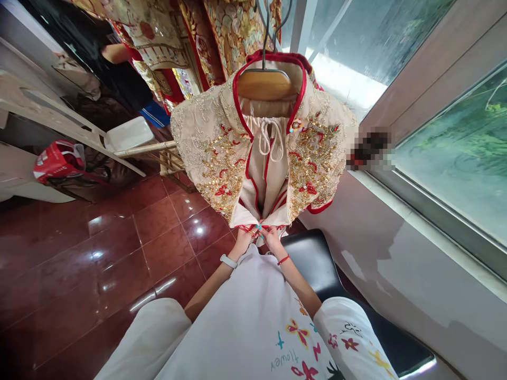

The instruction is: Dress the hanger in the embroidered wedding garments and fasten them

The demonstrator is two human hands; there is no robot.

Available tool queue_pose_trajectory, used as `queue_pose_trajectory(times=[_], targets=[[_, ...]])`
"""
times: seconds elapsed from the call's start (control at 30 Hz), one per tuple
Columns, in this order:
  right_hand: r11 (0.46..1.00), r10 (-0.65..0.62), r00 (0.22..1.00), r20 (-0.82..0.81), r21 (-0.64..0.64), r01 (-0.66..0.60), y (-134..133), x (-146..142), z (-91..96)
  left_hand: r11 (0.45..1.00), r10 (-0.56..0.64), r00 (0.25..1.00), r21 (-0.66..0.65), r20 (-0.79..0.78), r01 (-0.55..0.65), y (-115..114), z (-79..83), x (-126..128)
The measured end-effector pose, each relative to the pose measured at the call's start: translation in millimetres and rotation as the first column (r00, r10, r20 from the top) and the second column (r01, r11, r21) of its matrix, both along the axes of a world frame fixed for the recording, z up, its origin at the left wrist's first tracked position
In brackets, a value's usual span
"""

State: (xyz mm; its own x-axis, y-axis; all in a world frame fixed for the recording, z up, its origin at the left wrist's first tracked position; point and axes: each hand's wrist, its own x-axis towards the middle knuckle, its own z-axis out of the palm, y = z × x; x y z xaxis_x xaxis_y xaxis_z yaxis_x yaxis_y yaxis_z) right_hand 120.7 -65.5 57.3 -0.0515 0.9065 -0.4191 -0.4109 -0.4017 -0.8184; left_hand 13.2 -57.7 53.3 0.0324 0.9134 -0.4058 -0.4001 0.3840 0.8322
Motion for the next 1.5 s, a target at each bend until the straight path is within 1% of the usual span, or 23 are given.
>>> queue_pose_trajectory(times=[0.13,0.2,0.3,0.37,0.5,0.67,0.77,0.83,0.87,0.93,1.0,1.03,1.1,1.17,1.27,1.37,1.43,1.5], targets=[[1.0,-0.001,1.0,-0.029,0.001,0.001,-4.2,7.4,6.1,0.999,0.033,0.999,-0.009,0.042,-0.033,1.6,3.8,6.7],[1.0,-0.001,0.997,-0.072,-0.002,0.001,-6.5,12.1,11.7,0.997,0.075,0.993,-0.009,0.087,-0.074,2.6,10.1,9.6],[0.999,-0.042,0.987,-0.155,-0.006,0.042,-7.6,15.4,21.3,0.994,0.107,0.985,-0.011,0.134,-0.107,3.1,21.9,10.7],[0.998,-0.061,0.981,-0.186,-0.019,0.059,-7.3,14.6,26.7,0.995,0.096,0.985,-0.018,0.142,-0.094,2.7,29.2,9.1],[0.997,-0.04,0.971,-0.237,-0.07,0.024,-8.1,11.9,31.2,0.997,0.07,0.99,-0.043,0.12,-0.065,1.8,39.8,4.4],[0.979,-0.109,0.946,-0.306,-0.197,0.049,-11.5,11.8,25.8,0.995,0.102,0.99,-0.031,0.102,-0.099,-0.5,46.0,5.8],[0.937,-0.207,0.892,-0.402,-0.345,0.062,-15.3,11.3,22.0,0.991,0.135,0.985,-0.024,0.109,-0.133,-4.0,46.3,8.4],[0.896,-0.267,0.844,-0.465,-0.442,0.04,-19.2,10.9,21.4,0.987,0.162,0.981,-0.03,0.108,-0.16,-6.3,45.3,9.6],[0.881,-0.276,0.828,-0.489,-0.473,0.014,-21.4,10.8,21.8,0.986,0.168,0.98,-0.035,0.11,-0.165,-7.1,44.6,10.0],[0.866,-0.251,0.824,-0.509,-0.498,-0.044,-26.0,11.0,23.5,0.986,0.163,0.98,-0.049,0.114,-0.158,-7.9,43.0,10.6],[0.871,-0.192,0.859,-0.474,-0.486,-0.074,-29.8,11.7,25.8,0.986,0.16,0.98,-0.058,0.118,-0.154,-7.6,41.8,11.2],[0.878,-0.16,0.888,-0.432,-0.473,-0.072,-31.1,12.2,27.0,0.986,0.16,0.98,-0.057,0.121,-0.154,-7.2,41.4,11.4],[0.901,-0.095,0.949,-0.3,-0.432,-0.047,-32.4,13.4,29.1,0.988,0.154,0.979,-0.046,0.134,-0.15,-6.3,41.7,11.5],[0.93,-0.034,0.989,-0.142,-0.367,-0.02,-32.1,14.4,30.8,0.99,0.137,0.98,-0.037,0.143,-0.133,-5.8,43.4,11.2],[0.979,0.014,0.999,0.047,-0.204,-0.004,-29.6,15.1,33.0,0.993,0.12,0.983,-0.037,0.141,-0.116,-6.0,48.0,9.8],[0.997,0.008,0.983,0.182,-0.076,0.006,-26.9,14.8,34.7,0.993,0.117,0.981,-0.04,0.154,-0.112,-7.0,51.2,8.5],[0.998,-0.015,0.974,0.227,-0.057,0.028,-26.4,13.6,35.6,0.992,0.124,0.977,-0.049,0.174,-0.117,-7.9,51.1,7.9],[0.995,-0.045,0.975,0.217,-0.073,0.063,-27.5,10.7,36.4,0.99,0.136,0.973,-0.064,0.188,-0.126,-9.1,49.5,7.5]])
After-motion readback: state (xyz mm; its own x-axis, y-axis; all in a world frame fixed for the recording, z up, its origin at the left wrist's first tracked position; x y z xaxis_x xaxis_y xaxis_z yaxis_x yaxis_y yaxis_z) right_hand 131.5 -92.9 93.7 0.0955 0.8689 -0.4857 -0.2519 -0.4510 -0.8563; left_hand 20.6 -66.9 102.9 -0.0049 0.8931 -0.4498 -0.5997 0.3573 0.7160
